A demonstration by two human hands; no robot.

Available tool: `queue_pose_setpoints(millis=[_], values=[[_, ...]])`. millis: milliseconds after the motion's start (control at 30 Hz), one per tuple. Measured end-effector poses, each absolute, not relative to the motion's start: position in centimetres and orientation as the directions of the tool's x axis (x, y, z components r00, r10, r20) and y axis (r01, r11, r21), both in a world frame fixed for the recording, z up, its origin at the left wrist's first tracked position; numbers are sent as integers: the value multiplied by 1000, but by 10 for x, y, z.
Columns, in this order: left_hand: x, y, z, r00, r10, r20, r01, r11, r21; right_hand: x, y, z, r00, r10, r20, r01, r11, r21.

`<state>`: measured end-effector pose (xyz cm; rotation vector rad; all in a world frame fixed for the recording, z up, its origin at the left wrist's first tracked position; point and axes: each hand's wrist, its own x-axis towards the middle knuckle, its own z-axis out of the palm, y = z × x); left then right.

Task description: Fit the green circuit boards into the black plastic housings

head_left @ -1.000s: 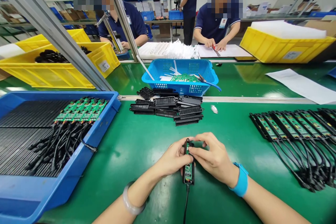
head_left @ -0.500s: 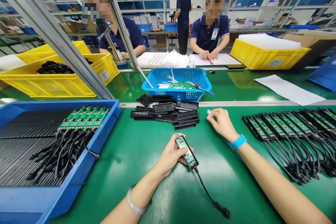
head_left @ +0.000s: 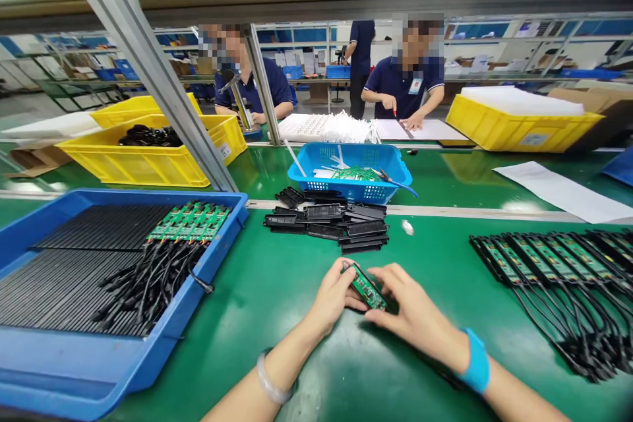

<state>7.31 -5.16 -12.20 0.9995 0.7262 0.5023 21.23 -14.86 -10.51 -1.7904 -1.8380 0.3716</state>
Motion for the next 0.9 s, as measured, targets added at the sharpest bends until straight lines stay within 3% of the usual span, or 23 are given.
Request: queue_pose_setpoints(millis=[133, 233, 333, 367, 433, 600, 800, 900], values=[[75, -56, -122, 685, 678, -265, -79, 430, 899, 181, -162, -108, 24, 975, 220, 926, 62, -373], [74, -58, -119, 741, 613, -273, -66, 472, 879, 194, -166, -95, 50, 977, 208, 966, 5, -257], [73, -56, -114, 725, 615, -312, -24, 475, 880, 237, -176, -69, 239, 956, 171, 971, -231, -65], [73, -56, -113, 707, 632, -317, -15, 461, 887, 255, -182, -61, 341, 926, 164, 935, -351, 41], [73, -56, -111, 681, 659, -318, 1, 434, 901, 294, -193, -49, 474, 860, 189, 856, -500, 129], [74, -58, -113, 663, 687, -297, 19, 381, 925, 365, -216, -61, 623, 746, 235, 716, -665, 214], [75, -51, -126, 705, 665, -246, 35, 315, 949, 381, -229, -85, 651, 714, 257, 676, -700, 231], [75, -56, -130, 750, 650, -122, 65, 110, 992, 372, -226, -93, 568, 765, 303, 746, -634, 202]])
